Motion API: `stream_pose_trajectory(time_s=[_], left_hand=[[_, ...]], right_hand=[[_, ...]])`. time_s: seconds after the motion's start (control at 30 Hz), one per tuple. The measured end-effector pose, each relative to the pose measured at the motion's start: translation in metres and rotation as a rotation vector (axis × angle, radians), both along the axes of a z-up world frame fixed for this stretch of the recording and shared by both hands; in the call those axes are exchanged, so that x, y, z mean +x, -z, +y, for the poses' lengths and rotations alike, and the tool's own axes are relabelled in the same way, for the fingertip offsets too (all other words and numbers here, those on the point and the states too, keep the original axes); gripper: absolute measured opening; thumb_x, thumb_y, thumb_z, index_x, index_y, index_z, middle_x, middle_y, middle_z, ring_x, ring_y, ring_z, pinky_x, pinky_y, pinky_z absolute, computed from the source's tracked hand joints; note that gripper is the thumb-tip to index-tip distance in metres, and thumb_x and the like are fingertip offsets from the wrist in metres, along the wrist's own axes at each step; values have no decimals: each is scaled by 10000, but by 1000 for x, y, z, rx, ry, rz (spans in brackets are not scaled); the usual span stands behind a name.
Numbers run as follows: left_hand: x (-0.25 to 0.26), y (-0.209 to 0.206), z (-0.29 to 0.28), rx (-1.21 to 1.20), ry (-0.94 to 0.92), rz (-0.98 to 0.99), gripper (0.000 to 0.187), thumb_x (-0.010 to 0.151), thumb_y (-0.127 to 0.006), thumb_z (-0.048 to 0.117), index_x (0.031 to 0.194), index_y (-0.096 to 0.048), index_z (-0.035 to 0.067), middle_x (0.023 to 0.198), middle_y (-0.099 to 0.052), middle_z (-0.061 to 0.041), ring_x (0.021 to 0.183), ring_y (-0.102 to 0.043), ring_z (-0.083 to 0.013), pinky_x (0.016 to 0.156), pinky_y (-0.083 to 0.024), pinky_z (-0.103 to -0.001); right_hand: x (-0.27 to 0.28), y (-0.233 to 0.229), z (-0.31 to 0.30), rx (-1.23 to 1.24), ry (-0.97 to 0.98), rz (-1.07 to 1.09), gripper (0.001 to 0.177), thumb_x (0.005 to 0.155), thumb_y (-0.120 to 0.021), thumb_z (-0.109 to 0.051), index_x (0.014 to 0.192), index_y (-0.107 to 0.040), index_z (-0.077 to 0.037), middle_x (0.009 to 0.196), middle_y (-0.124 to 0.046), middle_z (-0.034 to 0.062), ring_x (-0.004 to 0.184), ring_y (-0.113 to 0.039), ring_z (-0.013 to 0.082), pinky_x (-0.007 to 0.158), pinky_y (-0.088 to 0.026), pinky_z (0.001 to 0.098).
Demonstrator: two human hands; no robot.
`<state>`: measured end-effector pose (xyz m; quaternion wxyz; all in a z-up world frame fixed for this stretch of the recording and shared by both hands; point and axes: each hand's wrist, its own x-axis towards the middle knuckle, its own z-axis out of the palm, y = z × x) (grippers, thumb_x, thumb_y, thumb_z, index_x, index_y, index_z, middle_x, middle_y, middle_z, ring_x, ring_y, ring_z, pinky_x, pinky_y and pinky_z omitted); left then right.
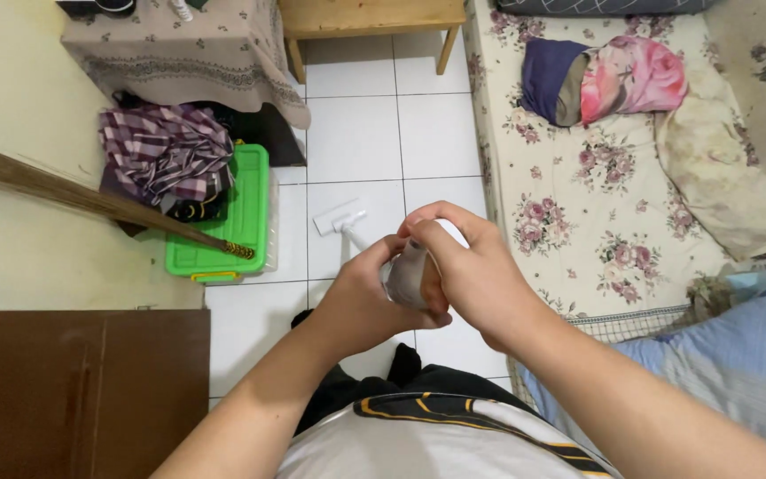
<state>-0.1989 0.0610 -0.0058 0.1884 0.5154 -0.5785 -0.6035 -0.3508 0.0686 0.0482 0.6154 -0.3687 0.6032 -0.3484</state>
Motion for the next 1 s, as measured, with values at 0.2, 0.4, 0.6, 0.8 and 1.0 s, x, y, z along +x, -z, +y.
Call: stream_pose_trajectory(time_s=[0.2,0.4,0.6,0.8,1.0], left_hand=[[37,39,-33,10,144,44,795,576,-896,174,1304,-598,58,1171,-722,-65,1075,-684,-171,931,-553,-335],[85,22,-82,102,269,88,361,806,-646,80,1133,-763,-18,1053,-794,-118,970,-717,-180,911,-558,-333],[119,20,-106,204,401,34,396,817,-608,61,1184,-749,12,1100,-783,-102,1024,-690,-170,931,-522,-306],[150,28,-120,-24,634,60,725,718,-604,-2,1434,-550,104,1278,-705,-87,1187,-646,-183,1010,-481,-298],[172,-4,-127,338,558,144,583,862,-611,126,1442,-560,100,1337,-712,-96,1244,-636,-192,1048,-470,-307]], right_hand=[[34,16,-7,8,66,62,196,912,-665,-202,1009,-701,-35,535,-542,30,427,-466,111,410,-367,288],[81,-25,-20,71,94,106,179,907,-655,-211,976,-724,-60,493,-492,37,411,-439,114,396,-332,288],[121,-16,-36,62,188,100,153,912,-644,-184,974,-696,-54,511,-494,23,414,-441,113,397,-343,295],[145,-8,-48,66,208,125,220,922,-617,-189,1047,-735,-52,492,-500,39,413,-443,118,413,-360,295],[171,-36,-42,-353,230,45,386,919,-697,-193,1291,-666,-93,743,-604,-28,623,-526,48,575,-454,229]])
